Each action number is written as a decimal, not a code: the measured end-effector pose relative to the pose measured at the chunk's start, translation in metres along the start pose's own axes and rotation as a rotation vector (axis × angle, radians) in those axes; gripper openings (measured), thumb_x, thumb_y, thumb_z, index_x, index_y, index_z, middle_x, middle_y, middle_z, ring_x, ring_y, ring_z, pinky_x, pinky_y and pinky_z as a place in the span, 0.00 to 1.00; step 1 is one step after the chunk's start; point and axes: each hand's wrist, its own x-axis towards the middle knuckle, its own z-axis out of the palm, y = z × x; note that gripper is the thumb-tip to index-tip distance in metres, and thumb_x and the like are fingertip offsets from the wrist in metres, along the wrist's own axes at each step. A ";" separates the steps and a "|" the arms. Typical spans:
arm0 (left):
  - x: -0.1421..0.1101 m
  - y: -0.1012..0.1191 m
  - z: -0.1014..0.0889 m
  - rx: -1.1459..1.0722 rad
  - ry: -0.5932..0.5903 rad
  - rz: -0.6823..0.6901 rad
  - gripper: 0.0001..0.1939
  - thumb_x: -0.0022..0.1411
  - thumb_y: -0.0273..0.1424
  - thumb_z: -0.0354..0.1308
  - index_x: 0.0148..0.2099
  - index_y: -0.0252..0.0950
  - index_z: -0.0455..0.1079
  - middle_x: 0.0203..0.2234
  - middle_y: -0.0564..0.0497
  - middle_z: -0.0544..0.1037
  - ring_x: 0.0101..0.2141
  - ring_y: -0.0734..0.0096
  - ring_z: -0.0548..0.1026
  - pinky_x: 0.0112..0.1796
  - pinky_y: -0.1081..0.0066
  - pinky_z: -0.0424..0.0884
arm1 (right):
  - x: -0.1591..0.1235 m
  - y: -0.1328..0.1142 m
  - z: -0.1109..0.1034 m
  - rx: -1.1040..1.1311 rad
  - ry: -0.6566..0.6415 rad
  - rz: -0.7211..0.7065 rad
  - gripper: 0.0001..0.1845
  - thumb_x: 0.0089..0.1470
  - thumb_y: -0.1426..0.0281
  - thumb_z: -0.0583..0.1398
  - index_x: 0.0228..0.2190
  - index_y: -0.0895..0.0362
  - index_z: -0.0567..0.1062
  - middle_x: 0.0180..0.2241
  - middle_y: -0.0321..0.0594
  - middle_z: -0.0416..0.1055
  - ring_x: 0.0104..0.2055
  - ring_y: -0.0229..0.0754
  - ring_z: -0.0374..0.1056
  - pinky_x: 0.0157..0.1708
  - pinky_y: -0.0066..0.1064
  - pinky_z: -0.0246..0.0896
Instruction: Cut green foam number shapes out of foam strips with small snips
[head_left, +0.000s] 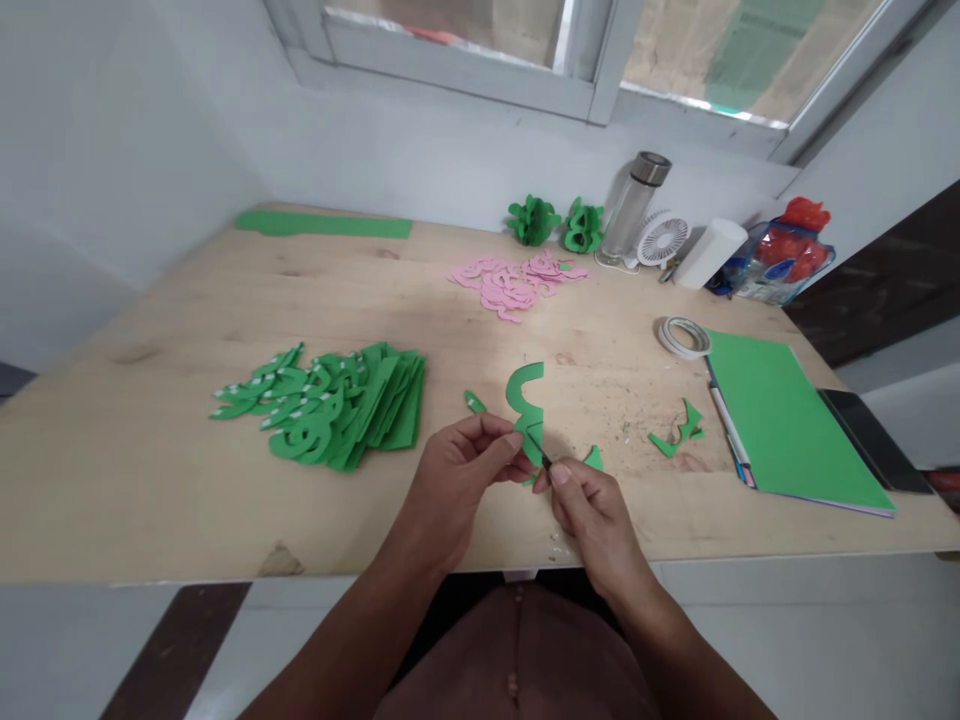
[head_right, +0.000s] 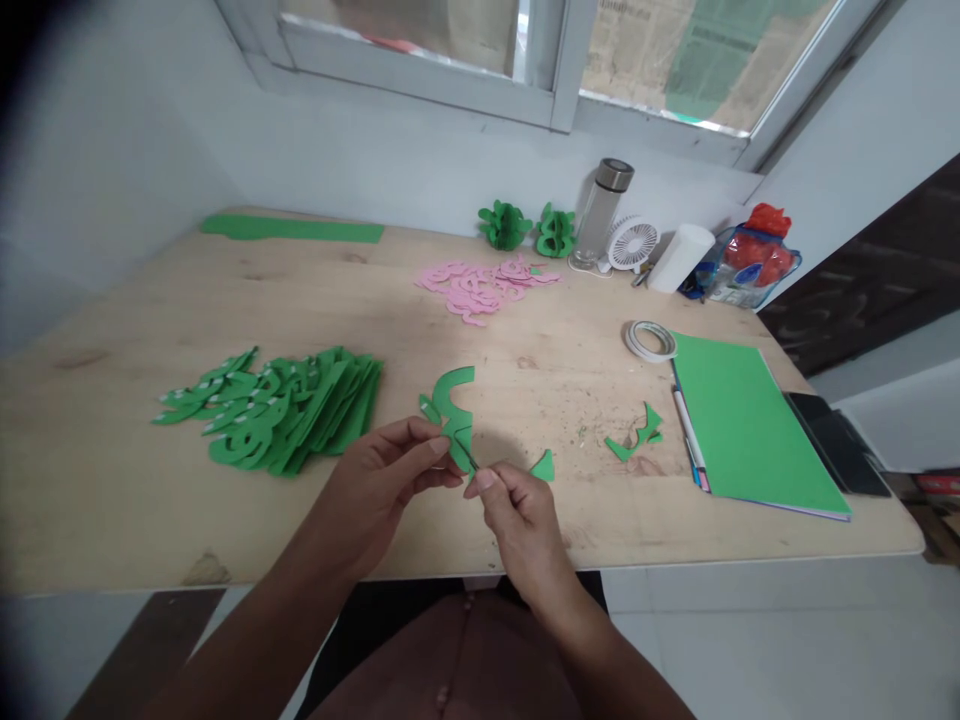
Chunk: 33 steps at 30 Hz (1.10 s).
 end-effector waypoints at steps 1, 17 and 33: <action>0.000 0.000 0.000 -0.002 0.001 -0.001 0.07 0.48 0.31 0.69 0.26 0.35 0.73 0.18 0.55 0.78 0.22 0.74 0.75 0.28 0.74 0.74 | 0.000 0.001 0.000 -0.001 0.000 0.001 0.28 0.58 0.46 0.56 0.25 0.57 0.75 0.15 0.27 0.50 0.18 0.34 0.43 0.19 0.28 0.38; -0.002 -0.004 0.001 -0.047 0.024 0.004 0.09 0.46 0.31 0.70 0.27 0.34 0.73 0.19 0.53 0.78 0.22 0.75 0.75 0.29 0.74 0.74 | 0.000 0.004 0.002 0.019 -0.002 0.015 0.28 0.58 0.45 0.56 0.25 0.57 0.74 0.15 0.26 0.48 0.19 0.34 0.41 0.19 0.29 0.36; -0.001 -0.001 -0.002 -0.026 0.053 0.023 0.09 0.46 0.31 0.70 0.27 0.34 0.73 0.18 0.54 0.77 0.22 0.74 0.74 0.28 0.74 0.74 | -0.001 0.002 -0.001 -0.094 -0.010 -0.011 0.27 0.59 0.48 0.56 0.25 0.58 0.75 0.16 0.27 0.49 0.20 0.35 0.43 0.20 0.29 0.38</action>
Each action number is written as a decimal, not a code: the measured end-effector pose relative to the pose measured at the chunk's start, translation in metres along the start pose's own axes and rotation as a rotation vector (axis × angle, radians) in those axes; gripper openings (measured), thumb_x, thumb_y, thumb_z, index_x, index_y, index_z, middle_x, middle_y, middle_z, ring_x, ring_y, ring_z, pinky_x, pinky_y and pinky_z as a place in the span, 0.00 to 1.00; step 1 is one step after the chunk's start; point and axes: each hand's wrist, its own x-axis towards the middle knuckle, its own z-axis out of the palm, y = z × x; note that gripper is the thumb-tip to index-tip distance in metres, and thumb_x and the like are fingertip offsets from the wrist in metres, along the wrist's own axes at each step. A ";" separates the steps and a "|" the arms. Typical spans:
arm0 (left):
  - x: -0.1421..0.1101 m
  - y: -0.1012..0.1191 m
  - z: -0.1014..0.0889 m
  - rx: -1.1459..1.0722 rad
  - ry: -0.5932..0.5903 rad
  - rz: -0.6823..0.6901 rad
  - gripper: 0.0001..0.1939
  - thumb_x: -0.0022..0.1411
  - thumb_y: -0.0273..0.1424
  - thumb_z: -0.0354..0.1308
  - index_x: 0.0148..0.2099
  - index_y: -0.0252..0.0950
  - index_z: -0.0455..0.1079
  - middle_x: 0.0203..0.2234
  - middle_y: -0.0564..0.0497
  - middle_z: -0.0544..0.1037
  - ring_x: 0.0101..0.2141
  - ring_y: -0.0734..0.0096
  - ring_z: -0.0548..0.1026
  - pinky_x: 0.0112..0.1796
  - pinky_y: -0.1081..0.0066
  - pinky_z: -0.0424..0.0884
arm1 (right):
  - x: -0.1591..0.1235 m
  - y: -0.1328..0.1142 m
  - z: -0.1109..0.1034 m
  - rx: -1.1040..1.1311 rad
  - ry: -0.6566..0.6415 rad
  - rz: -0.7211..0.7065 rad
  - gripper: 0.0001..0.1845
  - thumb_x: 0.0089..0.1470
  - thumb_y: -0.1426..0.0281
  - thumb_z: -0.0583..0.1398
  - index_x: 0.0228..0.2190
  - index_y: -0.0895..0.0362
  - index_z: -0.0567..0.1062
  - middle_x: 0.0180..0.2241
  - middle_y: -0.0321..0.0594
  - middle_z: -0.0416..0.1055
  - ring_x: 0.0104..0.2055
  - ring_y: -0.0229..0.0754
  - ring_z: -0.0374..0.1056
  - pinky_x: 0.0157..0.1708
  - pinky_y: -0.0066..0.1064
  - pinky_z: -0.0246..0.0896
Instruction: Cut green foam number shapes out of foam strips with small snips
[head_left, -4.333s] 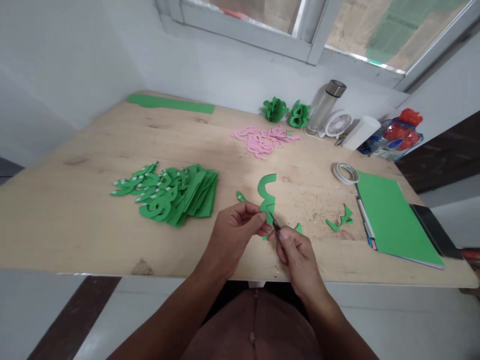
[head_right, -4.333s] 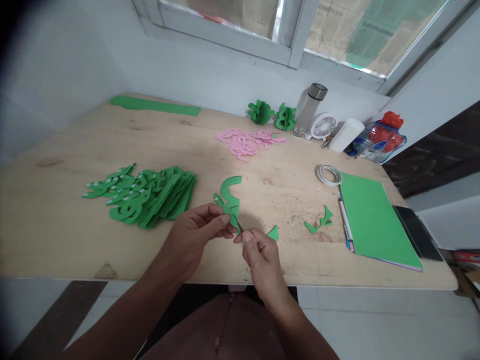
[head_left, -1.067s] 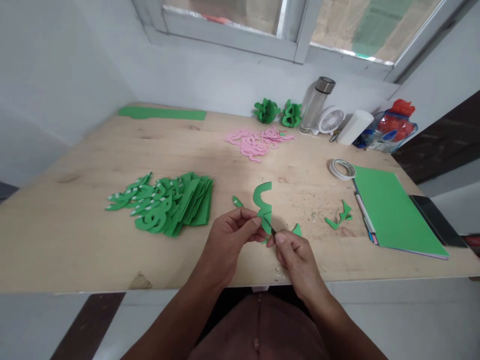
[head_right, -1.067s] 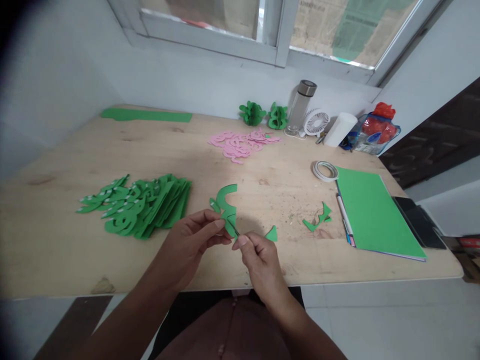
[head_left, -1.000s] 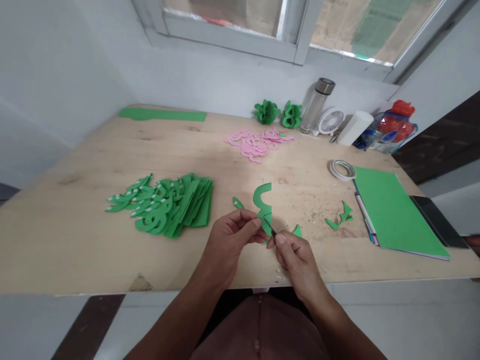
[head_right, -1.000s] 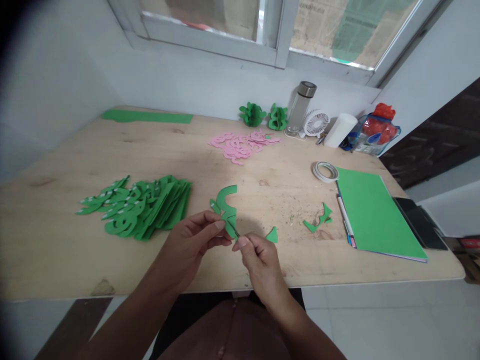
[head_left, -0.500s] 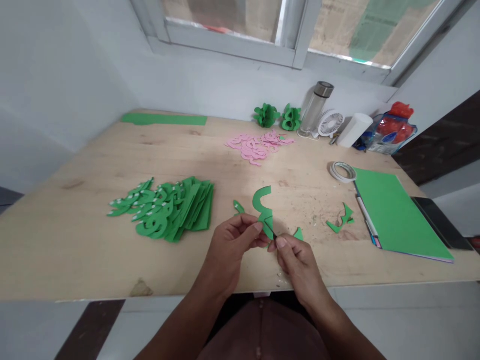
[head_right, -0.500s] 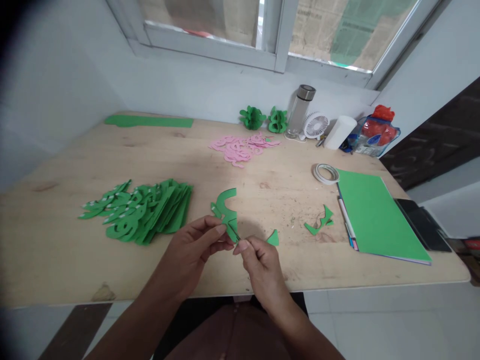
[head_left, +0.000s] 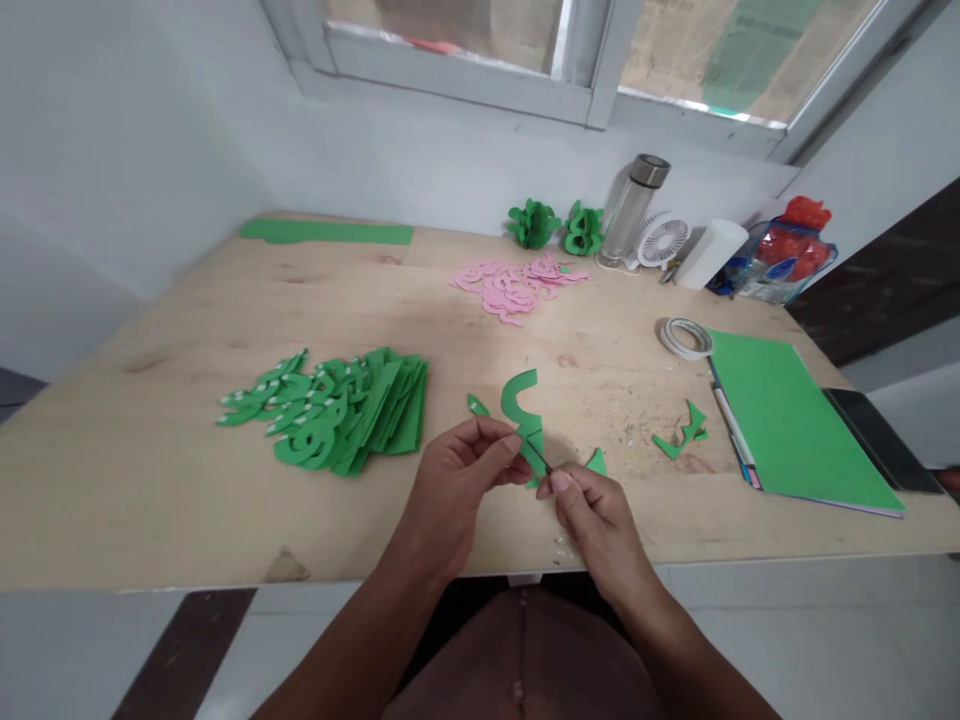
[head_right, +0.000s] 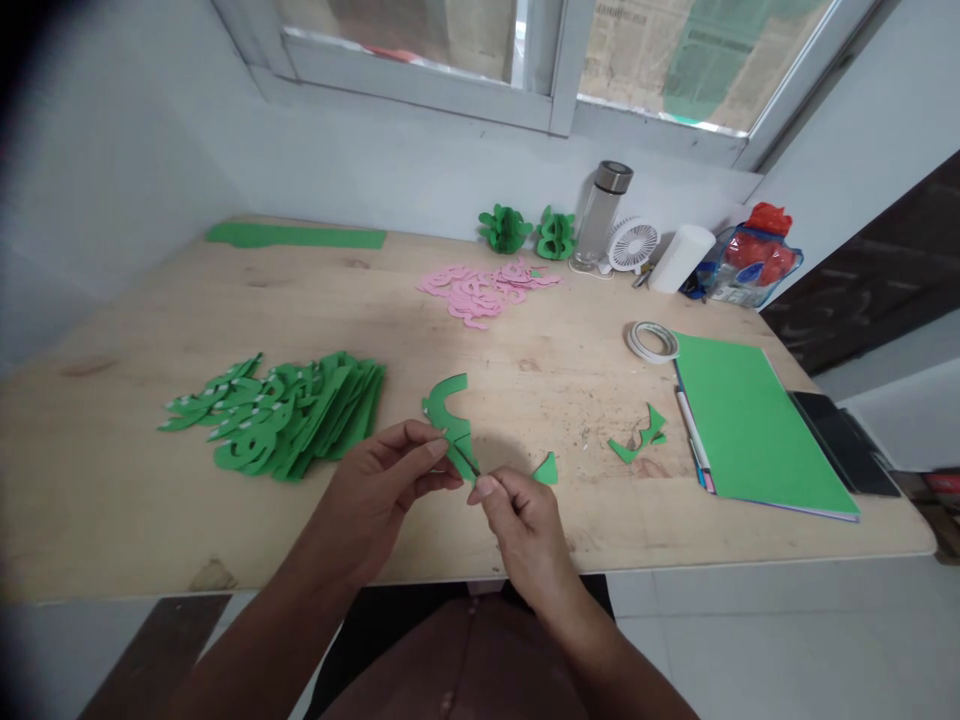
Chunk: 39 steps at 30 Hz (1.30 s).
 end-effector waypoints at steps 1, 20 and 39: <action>0.000 0.000 0.000 -0.005 -0.001 0.000 0.09 0.45 0.31 0.70 0.27 0.34 0.73 0.18 0.54 0.77 0.22 0.74 0.74 0.28 0.73 0.74 | 0.000 0.000 0.000 0.002 0.000 0.003 0.26 0.59 0.48 0.56 0.25 0.58 0.75 0.16 0.27 0.49 0.20 0.35 0.43 0.20 0.29 0.38; -0.004 -0.001 0.005 -0.073 0.038 -0.020 0.08 0.44 0.30 0.70 0.26 0.34 0.73 0.18 0.55 0.76 0.22 0.74 0.74 0.29 0.73 0.75 | 0.000 -0.008 -0.001 -0.073 0.028 -0.046 0.22 0.59 0.53 0.56 0.24 0.57 0.74 0.16 0.27 0.49 0.20 0.35 0.46 0.21 0.28 0.42; -0.007 -0.002 0.007 -0.117 0.042 -0.028 0.09 0.45 0.30 0.70 0.26 0.35 0.73 0.18 0.56 0.76 0.23 0.74 0.74 0.29 0.72 0.75 | -0.001 -0.006 0.001 -0.070 0.032 -0.052 0.26 0.60 0.49 0.55 0.25 0.57 0.75 0.17 0.28 0.50 0.21 0.36 0.45 0.21 0.29 0.42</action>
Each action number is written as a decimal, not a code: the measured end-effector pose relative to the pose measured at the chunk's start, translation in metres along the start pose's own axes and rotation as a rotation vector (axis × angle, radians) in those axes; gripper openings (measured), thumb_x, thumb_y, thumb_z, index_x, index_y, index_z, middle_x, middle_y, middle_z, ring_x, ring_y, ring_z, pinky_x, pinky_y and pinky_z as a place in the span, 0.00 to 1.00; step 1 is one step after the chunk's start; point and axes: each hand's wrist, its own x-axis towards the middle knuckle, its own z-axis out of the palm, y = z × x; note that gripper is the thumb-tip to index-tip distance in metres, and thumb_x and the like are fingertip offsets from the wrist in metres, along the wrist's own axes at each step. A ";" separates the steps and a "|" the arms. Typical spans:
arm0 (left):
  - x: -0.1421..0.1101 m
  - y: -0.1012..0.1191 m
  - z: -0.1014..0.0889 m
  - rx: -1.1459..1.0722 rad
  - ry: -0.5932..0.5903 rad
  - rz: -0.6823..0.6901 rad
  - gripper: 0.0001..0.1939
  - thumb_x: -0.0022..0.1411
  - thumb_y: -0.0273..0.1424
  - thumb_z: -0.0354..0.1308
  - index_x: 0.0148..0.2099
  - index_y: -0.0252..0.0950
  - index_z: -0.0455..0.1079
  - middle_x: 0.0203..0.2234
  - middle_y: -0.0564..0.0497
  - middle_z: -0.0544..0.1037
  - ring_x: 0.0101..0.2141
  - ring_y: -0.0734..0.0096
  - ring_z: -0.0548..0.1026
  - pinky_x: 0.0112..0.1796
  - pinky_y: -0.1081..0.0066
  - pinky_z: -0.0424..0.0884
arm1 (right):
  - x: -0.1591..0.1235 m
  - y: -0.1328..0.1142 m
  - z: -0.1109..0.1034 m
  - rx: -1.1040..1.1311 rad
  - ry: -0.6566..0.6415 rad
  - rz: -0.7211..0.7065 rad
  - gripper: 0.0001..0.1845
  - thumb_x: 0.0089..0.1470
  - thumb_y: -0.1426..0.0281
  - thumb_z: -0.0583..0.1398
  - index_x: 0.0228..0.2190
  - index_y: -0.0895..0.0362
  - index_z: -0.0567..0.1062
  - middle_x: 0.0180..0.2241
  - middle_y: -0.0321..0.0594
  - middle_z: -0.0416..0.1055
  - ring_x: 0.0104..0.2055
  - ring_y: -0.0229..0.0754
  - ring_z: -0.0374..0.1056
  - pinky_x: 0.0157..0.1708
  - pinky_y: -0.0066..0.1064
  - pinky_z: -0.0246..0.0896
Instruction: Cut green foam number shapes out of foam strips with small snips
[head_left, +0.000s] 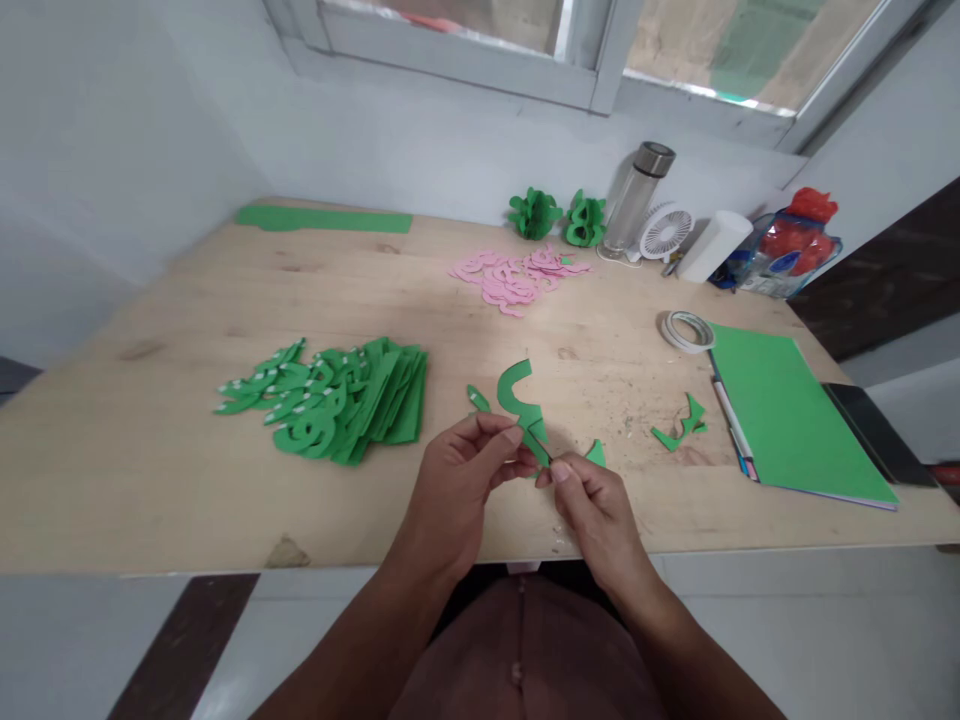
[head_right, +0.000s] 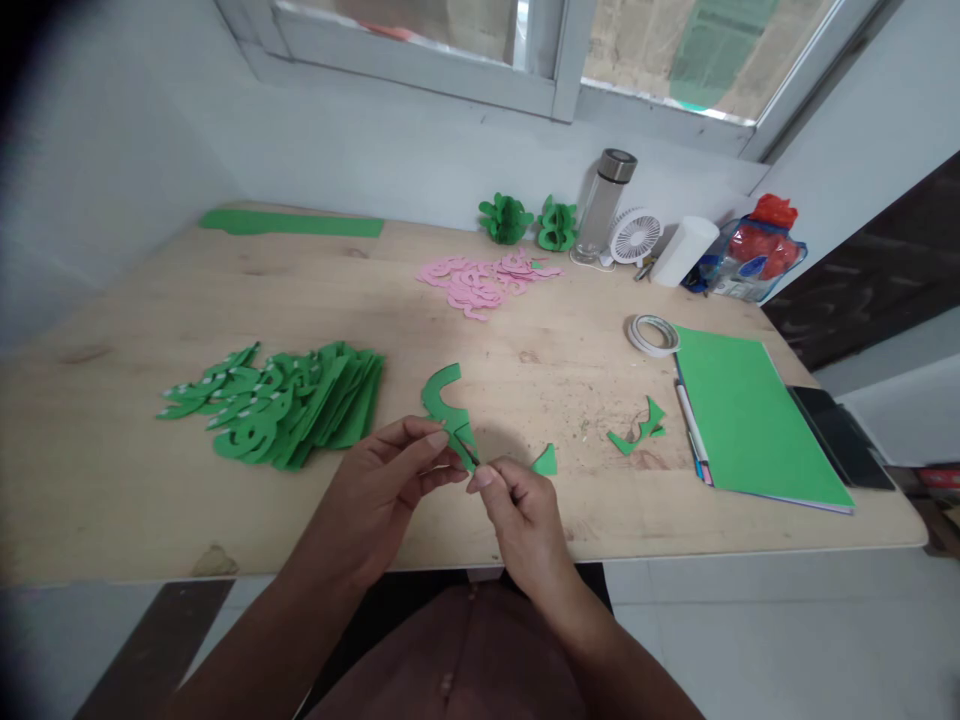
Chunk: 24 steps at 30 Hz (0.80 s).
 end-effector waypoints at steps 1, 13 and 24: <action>0.000 0.000 0.000 -0.003 -0.001 -0.001 0.09 0.45 0.30 0.71 0.26 0.35 0.73 0.18 0.56 0.76 0.23 0.74 0.74 0.29 0.72 0.75 | 0.000 0.000 0.000 0.002 0.000 0.001 0.26 0.60 0.49 0.55 0.25 0.57 0.75 0.17 0.28 0.49 0.20 0.36 0.45 0.21 0.29 0.42; 0.002 0.002 0.000 0.013 0.003 0.000 0.08 0.45 0.30 0.70 0.26 0.35 0.73 0.19 0.56 0.75 0.23 0.74 0.74 0.30 0.71 0.75 | 0.002 -0.002 0.000 0.019 -0.036 0.032 0.28 0.59 0.46 0.54 0.26 0.57 0.74 0.17 0.28 0.49 0.20 0.36 0.44 0.21 0.30 0.39; 0.011 0.014 -0.017 0.144 -0.061 0.020 0.08 0.45 0.30 0.70 0.25 0.35 0.74 0.20 0.55 0.75 0.23 0.74 0.74 0.29 0.73 0.74 | -0.005 0.003 -0.017 0.043 -0.136 0.090 0.32 0.56 0.40 0.55 0.27 0.57 0.75 0.16 0.27 0.47 0.19 0.34 0.41 0.20 0.30 0.36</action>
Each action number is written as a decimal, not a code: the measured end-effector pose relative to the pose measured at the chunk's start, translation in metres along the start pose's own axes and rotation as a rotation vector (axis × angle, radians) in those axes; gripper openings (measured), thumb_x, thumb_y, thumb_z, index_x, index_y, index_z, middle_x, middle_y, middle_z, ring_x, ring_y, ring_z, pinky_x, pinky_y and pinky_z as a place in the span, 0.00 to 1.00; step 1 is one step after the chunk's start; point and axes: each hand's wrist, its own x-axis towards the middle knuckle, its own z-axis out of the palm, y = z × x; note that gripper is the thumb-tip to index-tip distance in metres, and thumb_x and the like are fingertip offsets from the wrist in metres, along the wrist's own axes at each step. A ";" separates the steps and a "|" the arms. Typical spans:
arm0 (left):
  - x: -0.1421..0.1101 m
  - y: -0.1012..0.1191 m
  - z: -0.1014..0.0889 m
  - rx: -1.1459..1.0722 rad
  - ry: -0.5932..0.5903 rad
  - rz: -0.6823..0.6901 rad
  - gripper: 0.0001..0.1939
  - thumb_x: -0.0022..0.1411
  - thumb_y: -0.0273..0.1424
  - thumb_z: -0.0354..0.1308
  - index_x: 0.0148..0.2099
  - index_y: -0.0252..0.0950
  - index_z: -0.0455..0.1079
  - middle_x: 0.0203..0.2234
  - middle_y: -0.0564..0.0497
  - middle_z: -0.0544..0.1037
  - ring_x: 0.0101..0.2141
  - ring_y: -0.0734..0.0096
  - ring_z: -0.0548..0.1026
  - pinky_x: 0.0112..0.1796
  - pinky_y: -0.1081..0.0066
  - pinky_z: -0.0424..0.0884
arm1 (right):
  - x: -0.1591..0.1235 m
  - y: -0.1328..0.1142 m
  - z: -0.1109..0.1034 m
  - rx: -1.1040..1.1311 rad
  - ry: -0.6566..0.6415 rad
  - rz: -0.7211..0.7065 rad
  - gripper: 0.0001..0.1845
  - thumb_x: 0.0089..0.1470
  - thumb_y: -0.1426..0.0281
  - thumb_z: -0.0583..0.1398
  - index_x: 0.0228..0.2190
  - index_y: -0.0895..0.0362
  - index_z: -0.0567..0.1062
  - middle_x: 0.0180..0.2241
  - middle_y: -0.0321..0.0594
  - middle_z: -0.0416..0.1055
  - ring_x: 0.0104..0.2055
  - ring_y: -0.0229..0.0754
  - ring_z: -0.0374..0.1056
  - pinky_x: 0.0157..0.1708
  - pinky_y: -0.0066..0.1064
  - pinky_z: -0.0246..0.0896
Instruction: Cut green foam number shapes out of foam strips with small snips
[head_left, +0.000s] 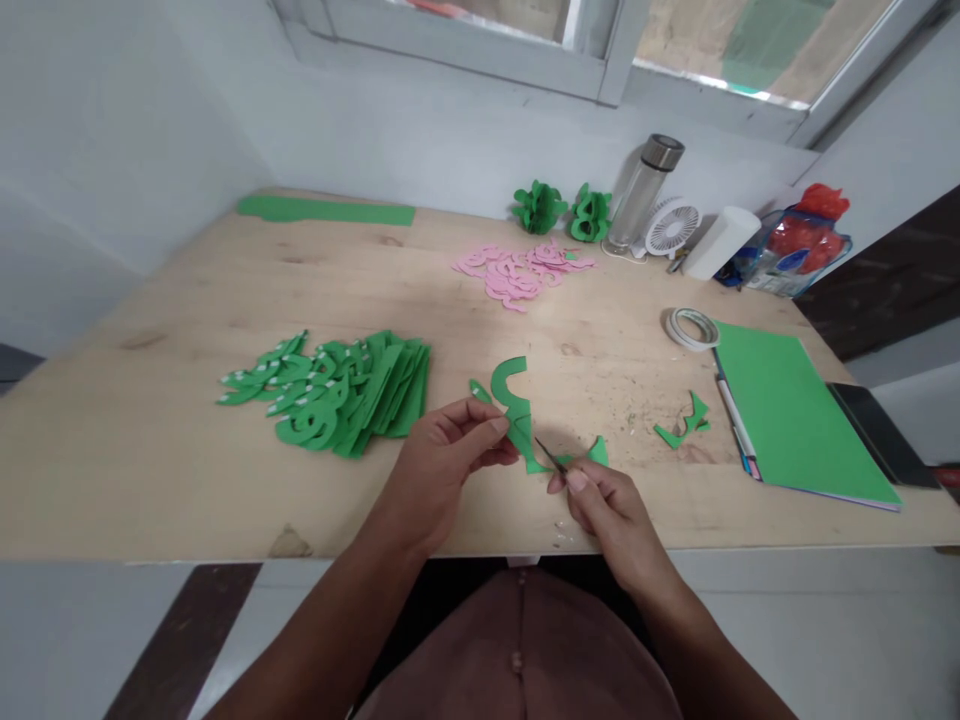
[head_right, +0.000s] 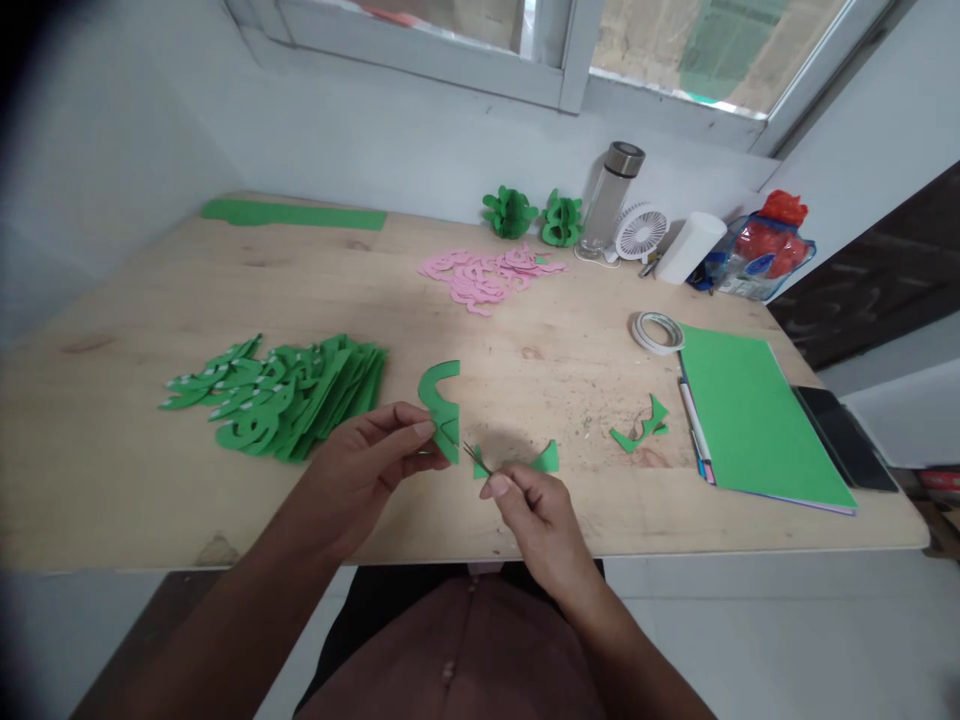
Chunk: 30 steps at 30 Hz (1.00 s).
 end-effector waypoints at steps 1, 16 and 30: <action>0.001 0.001 -0.003 0.026 -0.028 -0.008 0.08 0.46 0.31 0.70 0.25 0.35 0.74 0.20 0.55 0.75 0.22 0.74 0.74 0.29 0.73 0.74 | 0.000 0.000 -0.003 -0.004 -0.012 0.005 0.32 0.55 0.40 0.55 0.27 0.58 0.75 0.16 0.27 0.47 0.19 0.34 0.41 0.20 0.30 0.35; 0.003 0.009 -0.013 0.217 -0.199 -0.008 0.05 0.46 0.30 0.69 0.24 0.37 0.75 0.17 0.53 0.76 0.19 0.73 0.73 0.24 0.75 0.71 | 0.003 -0.004 -0.007 -0.015 -0.078 -0.045 0.28 0.58 0.45 0.55 0.28 0.57 0.76 0.16 0.27 0.49 0.19 0.34 0.42 0.20 0.30 0.38; 0.004 0.017 -0.018 0.334 -0.288 -0.034 0.05 0.47 0.31 0.67 0.24 0.36 0.74 0.17 0.54 0.74 0.20 0.73 0.72 0.25 0.74 0.69 | 0.002 -0.008 -0.016 -0.094 -0.164 -0.083 0.27 0.60 0.47 0.55 0.28 0.57 0.75 0.18 0.27 0.46 0.20 0.35 0.41 0.21 0.30 0.37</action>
